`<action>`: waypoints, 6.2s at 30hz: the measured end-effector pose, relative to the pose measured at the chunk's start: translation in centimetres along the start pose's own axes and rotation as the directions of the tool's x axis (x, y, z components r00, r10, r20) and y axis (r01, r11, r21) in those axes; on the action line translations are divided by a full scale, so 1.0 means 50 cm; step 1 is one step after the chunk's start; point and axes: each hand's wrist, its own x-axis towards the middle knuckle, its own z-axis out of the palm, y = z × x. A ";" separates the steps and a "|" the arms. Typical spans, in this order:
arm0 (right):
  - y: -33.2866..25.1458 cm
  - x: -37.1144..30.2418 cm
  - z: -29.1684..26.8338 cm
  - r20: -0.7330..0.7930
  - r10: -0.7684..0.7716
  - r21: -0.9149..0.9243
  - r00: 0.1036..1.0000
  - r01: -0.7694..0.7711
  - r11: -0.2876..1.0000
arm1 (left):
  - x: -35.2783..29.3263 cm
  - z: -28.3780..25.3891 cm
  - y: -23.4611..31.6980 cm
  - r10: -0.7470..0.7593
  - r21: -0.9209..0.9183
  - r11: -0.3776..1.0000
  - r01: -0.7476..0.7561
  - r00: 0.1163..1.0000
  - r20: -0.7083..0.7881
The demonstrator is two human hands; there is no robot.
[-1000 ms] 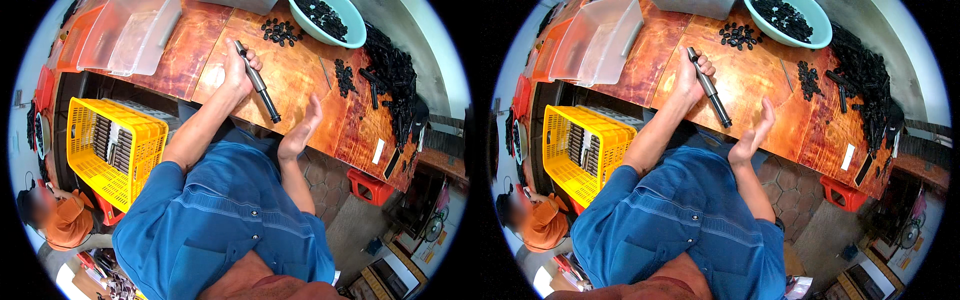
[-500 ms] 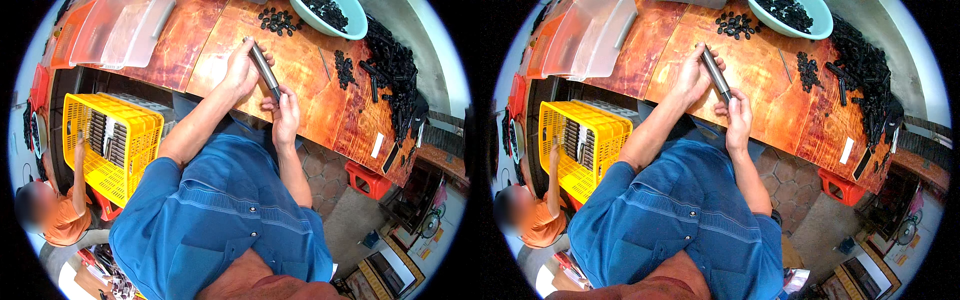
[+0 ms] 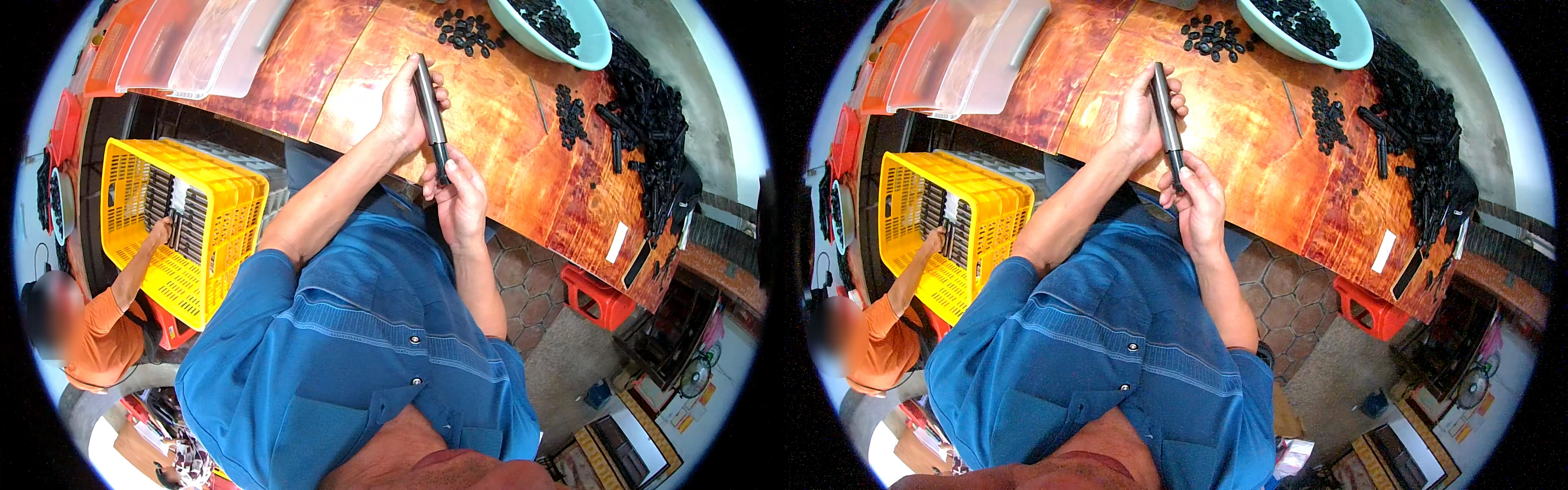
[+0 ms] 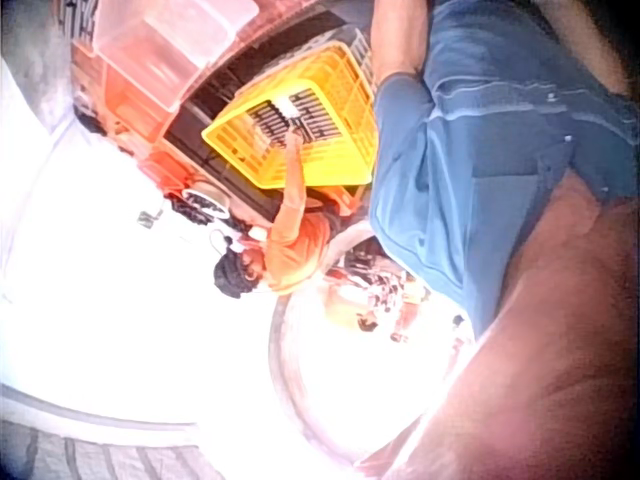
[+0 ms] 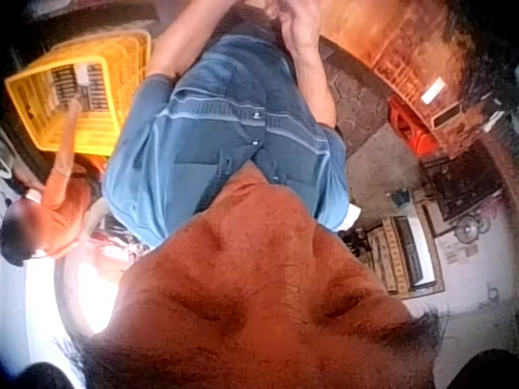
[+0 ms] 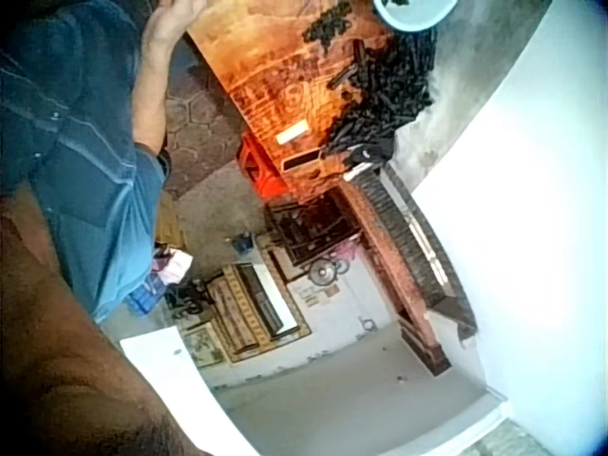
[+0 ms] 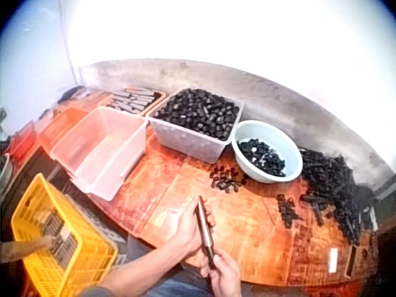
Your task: The person assembles small black plastic components onto cylindrical metal rods. They pick up a rod, attach a plastic piece, then add several small black rings, and place the finished assembly into a yellow crate. The process repeats with additional rods and components.
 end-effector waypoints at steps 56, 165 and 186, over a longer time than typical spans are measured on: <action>-0.005 0.071 0.047 -0.248 -0.521 -0.127 0.817 0.506 0.853 | -0.082 0.064 -0.044 0.067 0.147 0.987 -0.071 0.997 0.029; -0.131 0.296 -0.063 0.451 -0.709 -0.791 0.542 0.611 -0.036 | 0.381 0.328 0.357 -0.208 0.454 -0.808 -0.375 0.904 0.374; -0.128 0.293 -0.054 0.361 -0.682 -0.839 0.636 0.541 0.061 | 0.110 0.143 0.183 0.268 0.707 0.305 -0.638 0.770 0.579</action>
